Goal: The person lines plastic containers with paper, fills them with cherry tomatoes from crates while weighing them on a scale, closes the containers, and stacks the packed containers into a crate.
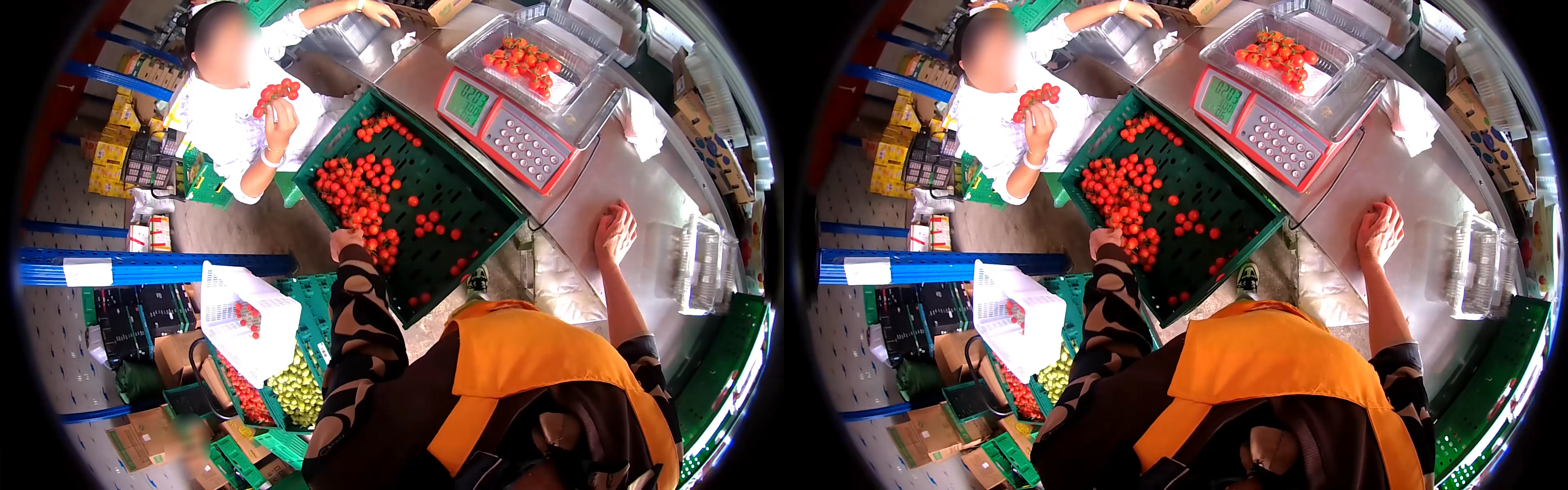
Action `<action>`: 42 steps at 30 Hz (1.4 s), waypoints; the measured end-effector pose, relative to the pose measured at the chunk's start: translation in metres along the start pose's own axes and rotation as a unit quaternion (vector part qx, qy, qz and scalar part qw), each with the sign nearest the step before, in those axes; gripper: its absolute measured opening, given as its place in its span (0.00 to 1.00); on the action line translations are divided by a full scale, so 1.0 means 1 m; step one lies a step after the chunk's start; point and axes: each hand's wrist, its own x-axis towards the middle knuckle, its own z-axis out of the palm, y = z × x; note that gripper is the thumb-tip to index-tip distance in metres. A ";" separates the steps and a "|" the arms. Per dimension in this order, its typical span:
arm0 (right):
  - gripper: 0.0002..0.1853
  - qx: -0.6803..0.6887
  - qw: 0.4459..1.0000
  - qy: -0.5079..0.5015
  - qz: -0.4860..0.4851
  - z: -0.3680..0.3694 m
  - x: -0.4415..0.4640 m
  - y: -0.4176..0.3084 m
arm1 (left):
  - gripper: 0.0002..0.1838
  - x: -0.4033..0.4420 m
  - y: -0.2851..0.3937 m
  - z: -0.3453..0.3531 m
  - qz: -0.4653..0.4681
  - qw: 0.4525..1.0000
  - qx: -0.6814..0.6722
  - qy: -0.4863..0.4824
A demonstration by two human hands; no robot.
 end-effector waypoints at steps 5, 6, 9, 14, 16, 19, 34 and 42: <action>0.11 0.004 1.000 -0.005 0.007 0.001 -0.001 0.002 | 0.13 0.000 -0.037 0.021 0.220 0.939 -0.234 0.124; 0.11 0.006 1.000 -0.006 0.009 0.001 0.000 0.001 | 0.12 0.000 -0.040 0.022 0.229 0.917 -0.304 0.117; 0.11 0.015 1.000 -0.011 0.012 -0.004 -0.001 -0.002 | 0.11 -0.032 -0.020 -0.017 0.215 0.847 -0.486 0.006; 0.11 0.040 0.999 -0.007 0.022 -0.003 -0.001 0.001 | 0.11 -0.091 0.044 -0.110 0.305 0.715 -0.619 -0.111; 0.11 0.056 0.998 -0.006 0.029 -0.006 -0.001 0.000 | 0.12 -0.100 0.066 -0.132 0.346 0.679 -0.629 -0.156; 0.11 0.070 0.997 0.009 0.025 -0.007 0.000 0.000 | 0.11 -0.112 0.096 -0.156 0.368 0.632 -0.650 -0.204; 0.10 0.118 0.992 0.019 0.035 -0.008 0.000 0.006 | 0.12 -0.167 0.241 -0.191 0.430 0.584 -0.604 -0.329; 0.12 0.135 0.989 0.049 0.022 -0.008 -0.001 0.007 | 0.10 -0.178 0.354 -0.190 0.550 0.566 -0.537 -0.299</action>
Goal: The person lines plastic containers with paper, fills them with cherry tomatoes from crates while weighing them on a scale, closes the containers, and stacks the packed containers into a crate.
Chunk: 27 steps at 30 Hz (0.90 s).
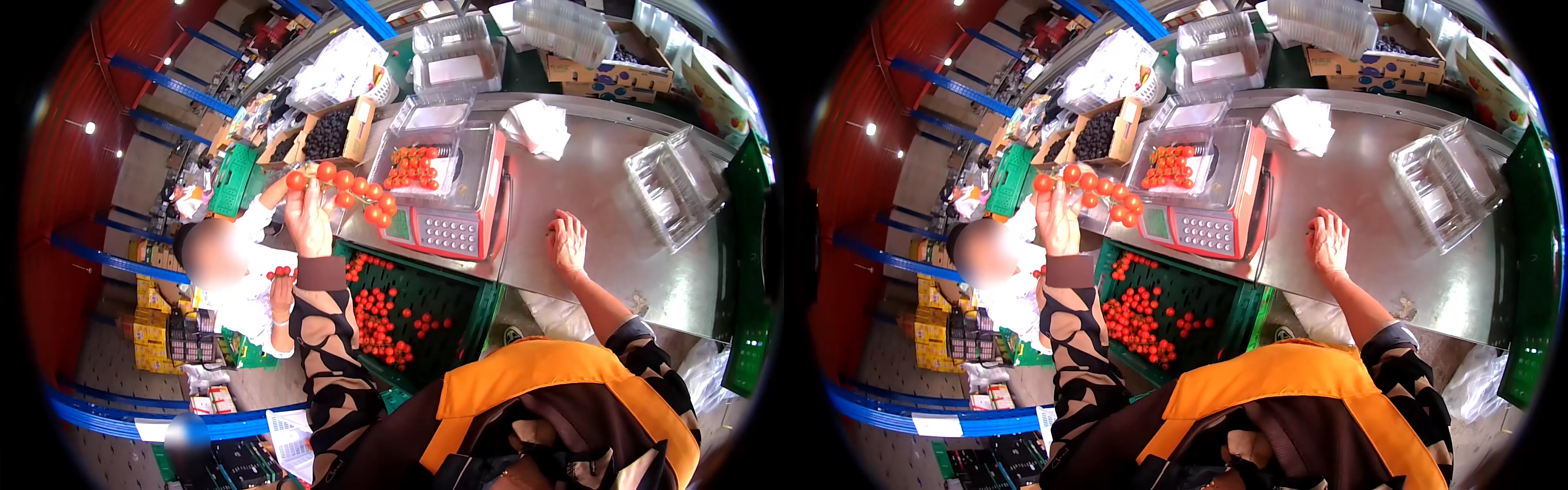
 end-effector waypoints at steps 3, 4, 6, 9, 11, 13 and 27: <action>0.12 -0.003 1.000 -0.001 0.005 0.002 0.000 0.001 | 0.10 0.037 -0.022 0.020 0.051 0.995 0.085 0.008; 0.12 -0.003 1.000 -0.002 0.004 0.002 0.000 0.001 | 0.11 0.050 -0.036 0.022 0.115 0.973 0.200 -0.014; 0.12 -0.004 1.000 -0.004 0.002 0.001 0.000 0.000 | 0.12 0.064 -0.053 0.035 0.212 0.901 0.373 -0.058; 0.12 -0.007 1.000 -0.011 0.005 0.000 0.001 0.000 | 0.15 0.075 -0.077 0.059 0.325 0.782 0.518 -0.122; 0.11 -0.005 1.000 -0.012 0.005 -0.002 0.001 -0.002 | 0.12 0.073 -0.098 0.074 0.316 0.747 0.569 -0.140; 0.11 -0.005 1.000 -0.013 0.005 -0.002 0.001 -0.003 | 0.09 0.073 -0.122 0.083 0.297 0.730 0.588 -0.183; 0.10 -0.022 0.999 -0.034 0.022 -0.007 0.005 -0.013 | 0.12 -0.022 -0.136 0.106 0.248 0.866 0.416 -0.120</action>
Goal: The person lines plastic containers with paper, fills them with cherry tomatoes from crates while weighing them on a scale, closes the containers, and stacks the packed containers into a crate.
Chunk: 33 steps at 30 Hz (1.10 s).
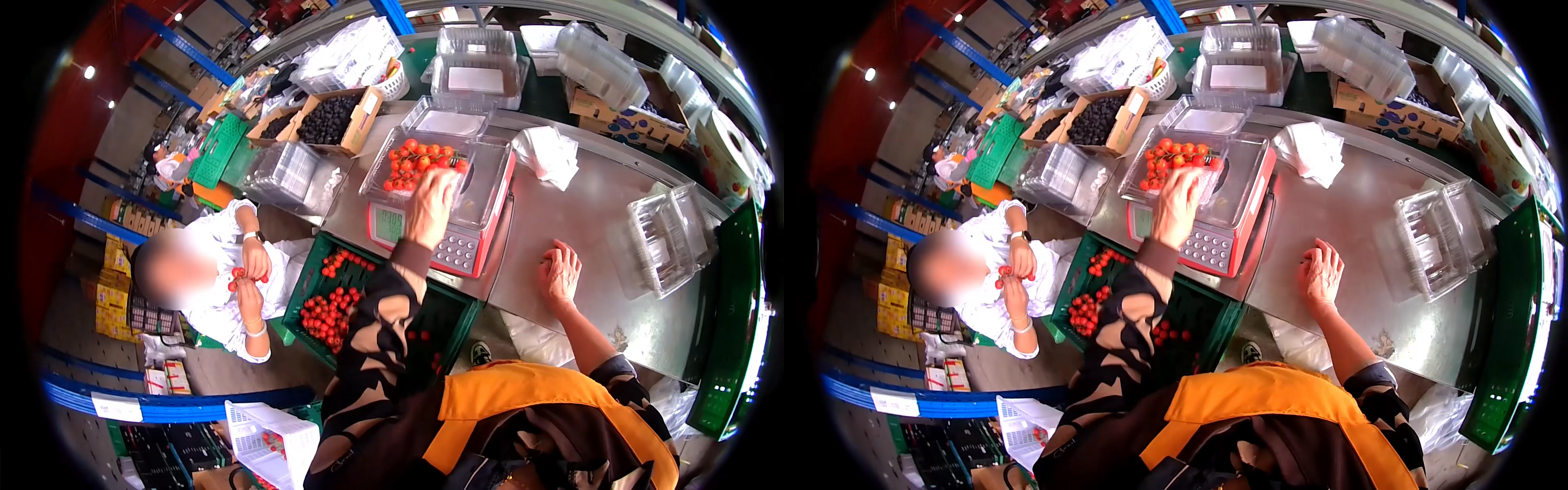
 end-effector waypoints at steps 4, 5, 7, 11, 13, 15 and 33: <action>0.10 -0.019 1.000 -0.003 -0.003 0.004 0.000 0.002 | 0.12 -0.133 0.059 -0.030 -0.064 0.998 -0.015 -0.001; 0.09 -0.021 1.000 -0.001 -0.002 0.007 -0.001 0.005 | 0.12 -0.171 0.065 -0.034 -0.086 0.996 -0.012 -0.013; 0.09 -0.041 0.999 -0.009 -0.003 0.004 0.001 0.000 | 0.15 -0.254 0.075 -0.048 -0.169 0.983 0.014 -0.076; 0.08 -0.078 0.997 -0.018 -0.018 0.014 -0.002 0.005 | 0.09 -0.398 0.084 -0.086 -0.412 0.901 0.107 -0.086; 0.09 -0.102 0.994 -0.022 -0.025 0.017 -0.003 0.008 | 0.07 -0.450 0.068 -0.100 -0.480 0.863 0.145 -0.065; 0.09 -0.117 0.992 -0.026 -0.030 0.019 -0.002 0.010 | 0.05 -0.478 0.045 -0.114 -0.498 0.843 0.198 -0.044; 0.10 -0.142 0.989 -0.027 -0.031 0.020 -0.005 0.007 | 0.06 -0.488 -0.131 -0.154 -0.350 0.803 0.433 -0.212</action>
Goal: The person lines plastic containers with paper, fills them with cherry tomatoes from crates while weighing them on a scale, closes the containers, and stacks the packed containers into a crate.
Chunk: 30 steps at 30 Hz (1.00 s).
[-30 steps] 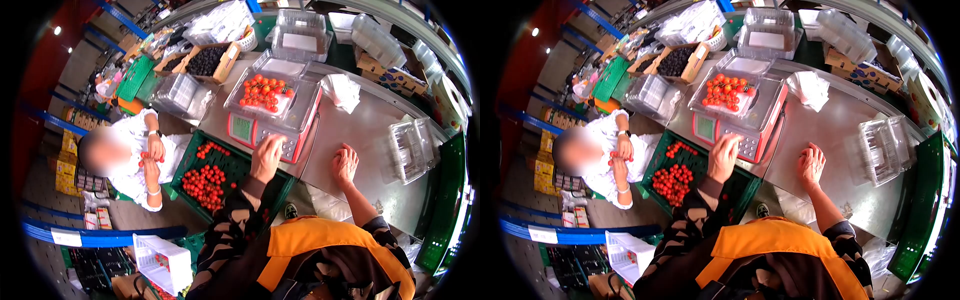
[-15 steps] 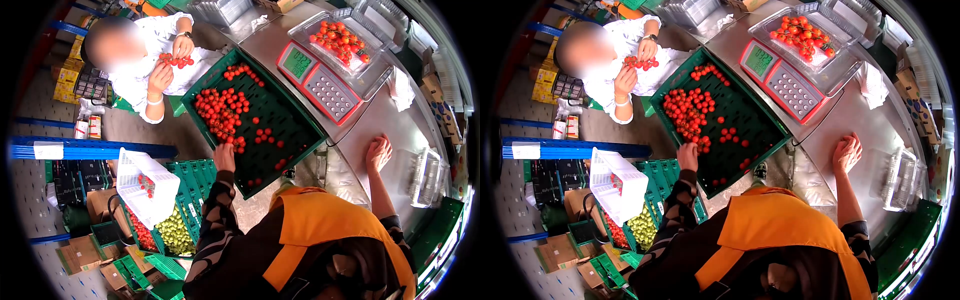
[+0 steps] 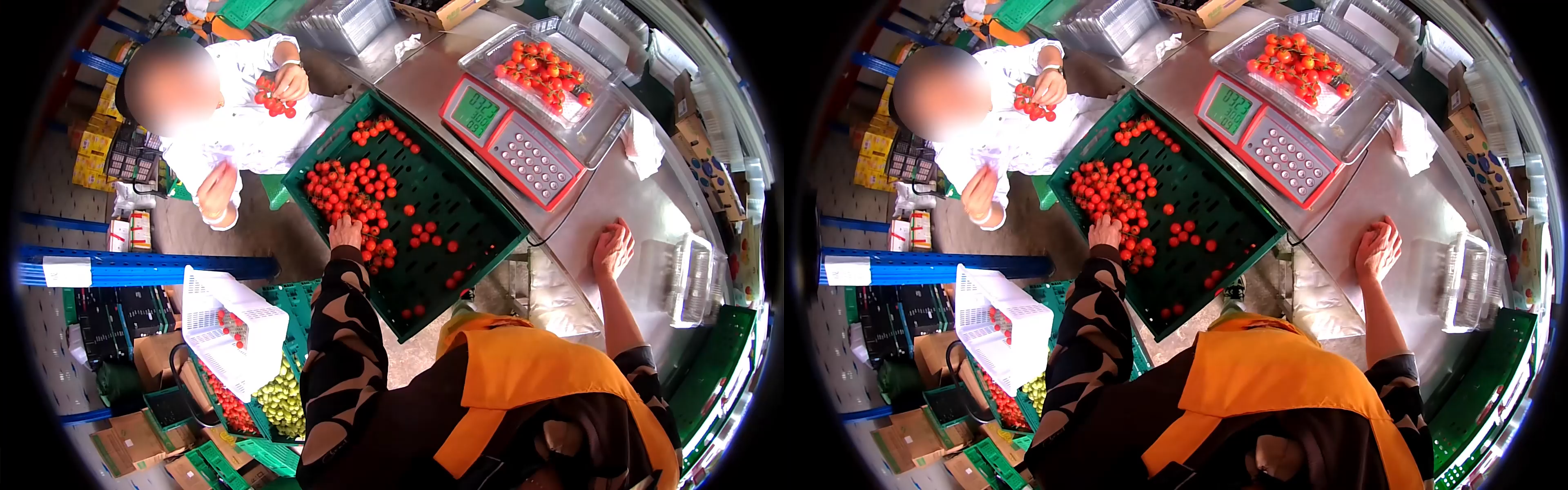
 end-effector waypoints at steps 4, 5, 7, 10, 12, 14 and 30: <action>0.10 0.003 1.000 0.000 0.000 -0.001 0.001 0.001 | 0.08 0.005 0.005 -0.035 -0.042 0.986 -0.160 0.004; 0.10 0.006 1.000 0.002 -0.001 0.000 0.001 0.000 | 0.08 0.007 0.005 -0.052 -0.060 0.976 -0.207 0.004; 0.10 0.013 1.000 0.002 0.000 -0.001 0.000 -0.001 | 0.08 0.008 0.008 -0.068 -0.055 0.957 -0.284 0.022; 0.10 0.018 1.000 0.007 0.006 0.002 0.001 0.003 | 0.10 0.013 0.027 -0.085 -0.124 0.879 -0.461 -0.003; 0.10 0.024 1.000 0.010 0.010 0.002 0.002 0.003 | 0.11 0.014 0.039 -0.089 -0.165 0.770 -0.614 -0.057; 0.10 0.031 0.999 0.010 0.011 -0.001 0.000 0.002 | 0.14 0.014 0.063 -0.114 -0.194 0.612 -0.762 -0.086; 0.08 0.120 0.992 0.030 0.025 -0.009 0.000 0.004 | 0.19 0.074 0.143 -0.241 0.022 0.285 -0.955 -0.077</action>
